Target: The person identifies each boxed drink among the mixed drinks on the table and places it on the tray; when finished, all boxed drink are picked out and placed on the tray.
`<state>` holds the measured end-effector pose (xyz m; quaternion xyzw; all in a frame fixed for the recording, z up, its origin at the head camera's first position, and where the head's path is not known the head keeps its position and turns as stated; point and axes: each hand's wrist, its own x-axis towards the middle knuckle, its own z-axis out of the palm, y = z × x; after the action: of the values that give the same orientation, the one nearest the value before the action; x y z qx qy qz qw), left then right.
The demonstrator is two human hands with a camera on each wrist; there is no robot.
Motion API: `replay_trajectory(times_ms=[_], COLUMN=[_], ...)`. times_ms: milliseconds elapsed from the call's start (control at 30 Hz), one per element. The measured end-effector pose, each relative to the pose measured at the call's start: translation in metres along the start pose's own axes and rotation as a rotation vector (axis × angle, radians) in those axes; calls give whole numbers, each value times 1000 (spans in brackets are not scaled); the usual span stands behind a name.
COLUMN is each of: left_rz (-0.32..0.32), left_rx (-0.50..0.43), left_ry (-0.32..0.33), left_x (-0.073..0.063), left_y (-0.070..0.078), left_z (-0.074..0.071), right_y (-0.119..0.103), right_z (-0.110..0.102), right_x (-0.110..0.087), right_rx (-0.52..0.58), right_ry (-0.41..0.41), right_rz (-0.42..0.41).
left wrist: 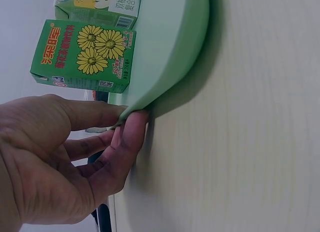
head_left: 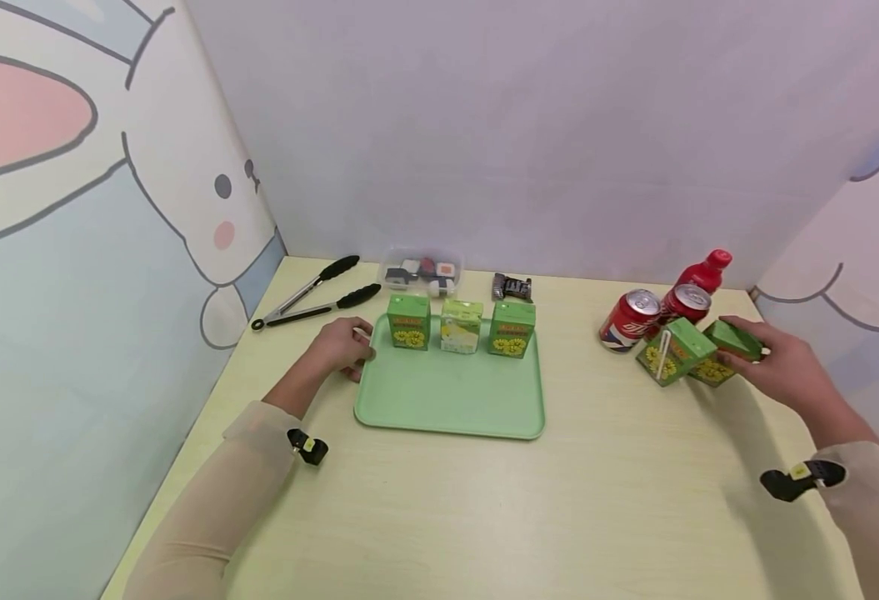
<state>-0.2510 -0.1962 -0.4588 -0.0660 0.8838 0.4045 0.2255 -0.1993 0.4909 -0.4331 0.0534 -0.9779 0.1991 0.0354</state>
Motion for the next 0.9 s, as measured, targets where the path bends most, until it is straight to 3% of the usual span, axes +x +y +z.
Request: replay_trajectory(times_ms=[167,533,900], left_rz=[3,6,-5], left_rx=[-4,-13,-6], left_ry=[-3,-7,-7], left_x=[1,0,1], left_y=[0,-1,0], left_z=[0,-1,-1], right_y=[1,-9,-11], right_z=[4,-1,-4], right_x=[0,4,4], right_rx=[45,44,31], right_ry=[13,56,21], right_rz=[33,-55,-29])
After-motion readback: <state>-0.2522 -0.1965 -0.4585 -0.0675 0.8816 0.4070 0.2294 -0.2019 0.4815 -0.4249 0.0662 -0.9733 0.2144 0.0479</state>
